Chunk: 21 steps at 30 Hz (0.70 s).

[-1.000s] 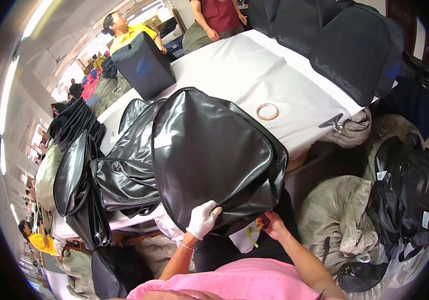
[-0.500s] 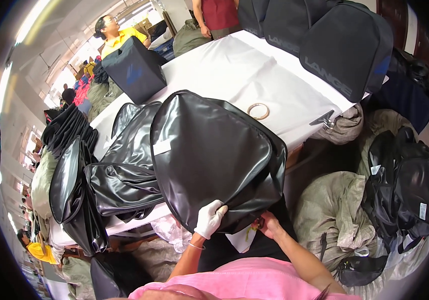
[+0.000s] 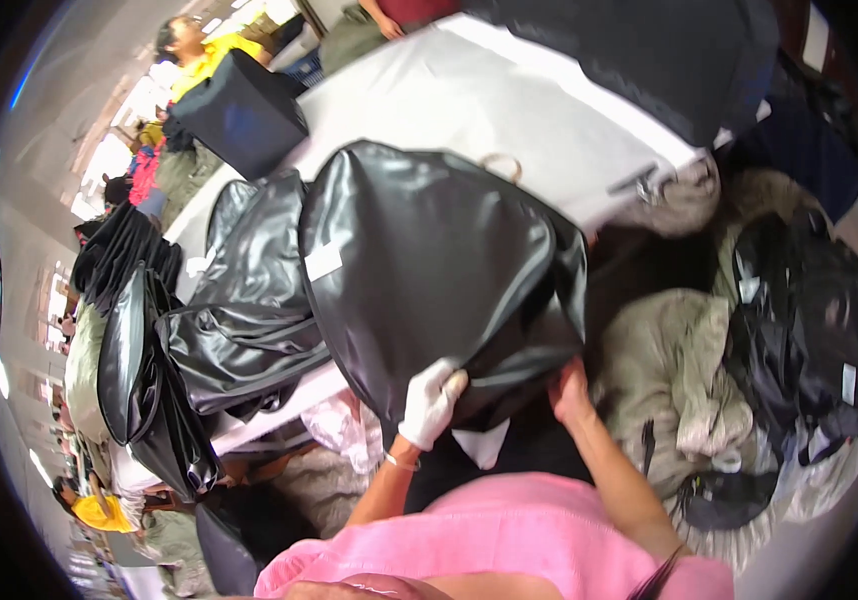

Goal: Inspecting and trimming loose threads from black duffel bags in a manufacturing facility.

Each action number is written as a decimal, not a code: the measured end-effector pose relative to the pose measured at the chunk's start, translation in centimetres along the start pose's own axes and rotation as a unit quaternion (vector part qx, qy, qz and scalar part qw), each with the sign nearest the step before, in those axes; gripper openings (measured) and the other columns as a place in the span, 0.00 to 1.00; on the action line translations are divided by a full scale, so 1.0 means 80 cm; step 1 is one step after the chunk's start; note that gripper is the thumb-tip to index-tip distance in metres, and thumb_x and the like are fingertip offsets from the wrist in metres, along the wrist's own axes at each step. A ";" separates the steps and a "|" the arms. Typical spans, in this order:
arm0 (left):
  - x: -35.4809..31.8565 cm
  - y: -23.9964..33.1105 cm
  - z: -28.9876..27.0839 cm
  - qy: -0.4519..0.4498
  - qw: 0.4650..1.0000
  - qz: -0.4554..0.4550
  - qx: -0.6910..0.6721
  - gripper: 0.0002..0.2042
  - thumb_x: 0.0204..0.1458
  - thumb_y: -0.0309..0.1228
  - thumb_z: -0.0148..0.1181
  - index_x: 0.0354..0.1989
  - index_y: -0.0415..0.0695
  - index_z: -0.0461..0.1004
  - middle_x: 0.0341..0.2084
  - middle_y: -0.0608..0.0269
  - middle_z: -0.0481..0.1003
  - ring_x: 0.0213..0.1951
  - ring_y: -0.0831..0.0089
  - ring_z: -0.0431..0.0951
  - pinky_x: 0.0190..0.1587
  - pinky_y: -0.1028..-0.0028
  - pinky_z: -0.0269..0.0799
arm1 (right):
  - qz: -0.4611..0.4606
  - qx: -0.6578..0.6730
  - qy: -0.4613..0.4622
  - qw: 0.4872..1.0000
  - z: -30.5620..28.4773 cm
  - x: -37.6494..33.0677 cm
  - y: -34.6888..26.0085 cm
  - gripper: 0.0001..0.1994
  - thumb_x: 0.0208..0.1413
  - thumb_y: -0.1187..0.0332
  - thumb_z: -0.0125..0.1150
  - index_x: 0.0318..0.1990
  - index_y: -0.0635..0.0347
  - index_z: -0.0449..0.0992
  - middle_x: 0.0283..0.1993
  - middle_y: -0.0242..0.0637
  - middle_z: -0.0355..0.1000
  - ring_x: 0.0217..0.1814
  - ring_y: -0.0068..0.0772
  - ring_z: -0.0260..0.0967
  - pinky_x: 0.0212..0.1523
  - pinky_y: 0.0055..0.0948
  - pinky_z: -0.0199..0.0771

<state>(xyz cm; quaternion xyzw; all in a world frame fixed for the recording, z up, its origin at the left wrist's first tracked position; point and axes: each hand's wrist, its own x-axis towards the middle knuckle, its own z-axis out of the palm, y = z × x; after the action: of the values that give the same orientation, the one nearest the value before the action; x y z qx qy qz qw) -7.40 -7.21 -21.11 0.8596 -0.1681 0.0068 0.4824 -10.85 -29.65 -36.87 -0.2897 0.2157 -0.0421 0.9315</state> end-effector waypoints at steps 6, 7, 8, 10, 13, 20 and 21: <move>-0.001 0.020 -0.006 0.025 0.999 -0.021 -0.030 0.05 0.55 0.26 0.57 0.32 0.36 0.72 0.18 0.54 0.67 0.22 0.67 0.67 0.28 0.70 0.66 | -0.063 0.025 -0.013 0.998 0.060 0.004 -0.040 0.23 0.66 0.53 0.43 0.61 0.57 0.66 0.62 0.34 0.66 0.64 0.33 0.61 0.66 0.35 0.58; -0.004 0.020 -0.006 0.029 0.999 -0.017 -0.028 0.05 0.55 0.26 0.57 0.32 0.36 0.72 0.19 0.54 0.66 0.22 0.68 0.66 0.29 0.71 0.65 | -0.067 0.028 -0.012 0.997 0.070 0.000 -0.044 0.23 0.66 0.53 0.44 0.60 0.57 0.67 0.61 0.34 0.67 0.64 0.33 0.61 0.65 0.35 0.59; -0.009 0.025 -0.007 0.035 0.999 -0.011 -0.025 0.05 0.55 0.25 0.57 0.33 0.36 0.72 0.19 0.55 0.65 0.22 0.69 0.65 0.29 0.72 0.65 | -0.070 0.029 -0.014 0.997 0.076 -0.005 -0.049 0.22 0.66 0.53 0.45 0.60 0.58 0.67 0.61 0.34 0.68 0.63 0.33 0.62 0.65 0.35 0.60; -0.014 0.024 -0.006 0.035 0.999 -0.004 -0.034 0.05 0.55 0.25 0.56 0.33 0.35 0.71 0.19 0.57 0.64 0.23 0.71 0.64 0.29 0.74 0.64 | -0.099 0.035 -0.060 0.993 0.067 -0.005 -0.053 0.22 0.66 0.52 0.44 0.57 0.59 0.69 0.59 0.34 0.69 0.61 0.31 0.63 0.63 0.34 0.61; -0.021 0.033 -0.008 0.074 0.996 0.016 -0.052 0.06 0.57 0.26 0.55 0.33 0.35 0.71 0.20 0.62 0.63 0.24 0.74 0.63 0.29 0.76 0.62 | -0.084 0.039 -0.067 0.993 0.090 -0.013 -0.081 0.22 0.67 0.52 0.44 0.55 0.60 0.71 0.56 0.34 0.72 0.59 0.29 0.66 0.60 0.32 0.63; -0.031 0.054 -0.020 0.115 0.987 0.011 -0.108 0.14 0.62 0.37 0.54 0.32 0.37 0.70 0.23 0.73 0.60 0.27 0.83 0.57 0.31 0.81 0.54 | -0.139 -0.046 -0.024 0.989 0.112 -0.020 -0.138 0.19 0.67 0.57 0.46 0.54 0.61 0.73 0.39 0.27 0.76 0.30 0.16 0.62 0.34 0.19 0.63; -0.032 0.054 -0.022 0.119 0.988 0.019 -0.094 0.13 0.62 0.36 0.54 0.32 0.37 0.70 0.22 0.73 0.62 0.26 0.83 0.59 0.30 0.80 0.55 | -0.151 -0.048 -0.018 0.987 0.116 -0.023 -0.147 0.17 0.67 0.58 0.47 0.52 0.60 0.74 0.35 0.25 0.72 0.24 0.14 0.52 0.27 0.18 0.55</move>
<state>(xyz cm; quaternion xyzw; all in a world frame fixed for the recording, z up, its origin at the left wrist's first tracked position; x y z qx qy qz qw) -10.81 -7.09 -17.05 0.8002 -0.1258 0.1025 0.5773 -7.99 -34.17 -22.81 -0.3645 0.1542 -0.1668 0.9031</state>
